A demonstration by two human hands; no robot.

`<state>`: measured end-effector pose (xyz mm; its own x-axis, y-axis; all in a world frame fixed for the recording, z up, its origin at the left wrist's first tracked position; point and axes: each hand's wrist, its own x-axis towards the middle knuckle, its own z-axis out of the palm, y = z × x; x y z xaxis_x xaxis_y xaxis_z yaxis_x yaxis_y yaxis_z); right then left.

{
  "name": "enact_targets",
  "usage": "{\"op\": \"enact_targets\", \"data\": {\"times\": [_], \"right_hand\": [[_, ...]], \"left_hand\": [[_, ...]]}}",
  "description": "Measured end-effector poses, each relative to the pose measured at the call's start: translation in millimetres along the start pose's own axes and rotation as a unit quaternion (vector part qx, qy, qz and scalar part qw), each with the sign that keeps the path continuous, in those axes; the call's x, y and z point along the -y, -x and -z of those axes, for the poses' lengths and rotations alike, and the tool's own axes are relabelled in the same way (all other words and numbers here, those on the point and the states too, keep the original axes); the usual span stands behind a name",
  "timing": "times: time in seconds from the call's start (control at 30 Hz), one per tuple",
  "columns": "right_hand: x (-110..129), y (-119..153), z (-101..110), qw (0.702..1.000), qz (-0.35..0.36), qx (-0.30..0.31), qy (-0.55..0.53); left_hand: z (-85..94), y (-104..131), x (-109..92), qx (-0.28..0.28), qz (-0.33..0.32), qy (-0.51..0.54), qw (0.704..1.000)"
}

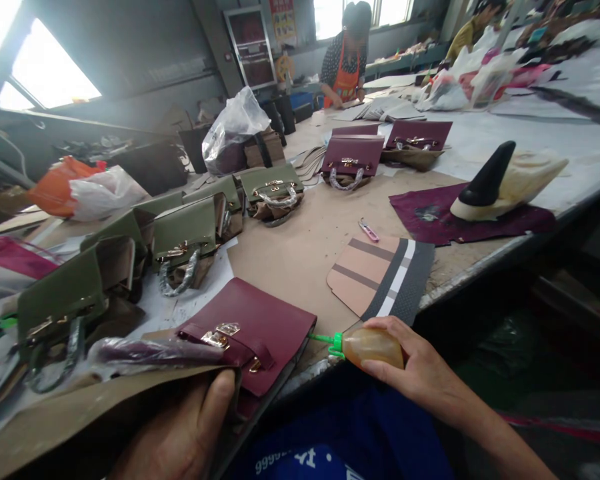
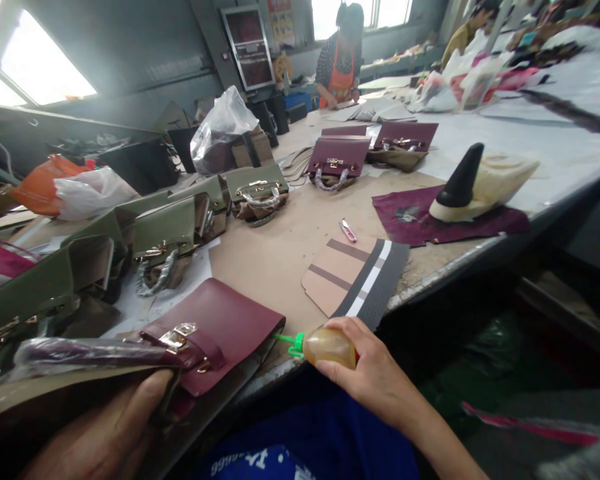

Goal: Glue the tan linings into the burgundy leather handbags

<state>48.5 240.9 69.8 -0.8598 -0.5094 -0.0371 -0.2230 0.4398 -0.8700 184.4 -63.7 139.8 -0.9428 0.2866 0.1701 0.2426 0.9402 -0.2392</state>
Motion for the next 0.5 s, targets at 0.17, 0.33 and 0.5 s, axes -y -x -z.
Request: {"op": "enact_targets", "data": {"times": [0.17, 0.33, 0.5], "right_hand": [[0, -4, -4, 1.000, 0.008, -0.012, 0.022], [0, -11, -4, 0.997, 0.019, -0.034, 0.061], [0, -18, 0, 0.990, 0.050, -0.068, 0.108]], "left_hand": [[6.0, -8, -6, -0.003, -0.040, -0.084, 0.996], [12.2, -17, 3, -0.037, -0.048, -0.009, 0.998], [21.0, -29, 5, 0.041, 0.003, 0.042, 0.998]]}}
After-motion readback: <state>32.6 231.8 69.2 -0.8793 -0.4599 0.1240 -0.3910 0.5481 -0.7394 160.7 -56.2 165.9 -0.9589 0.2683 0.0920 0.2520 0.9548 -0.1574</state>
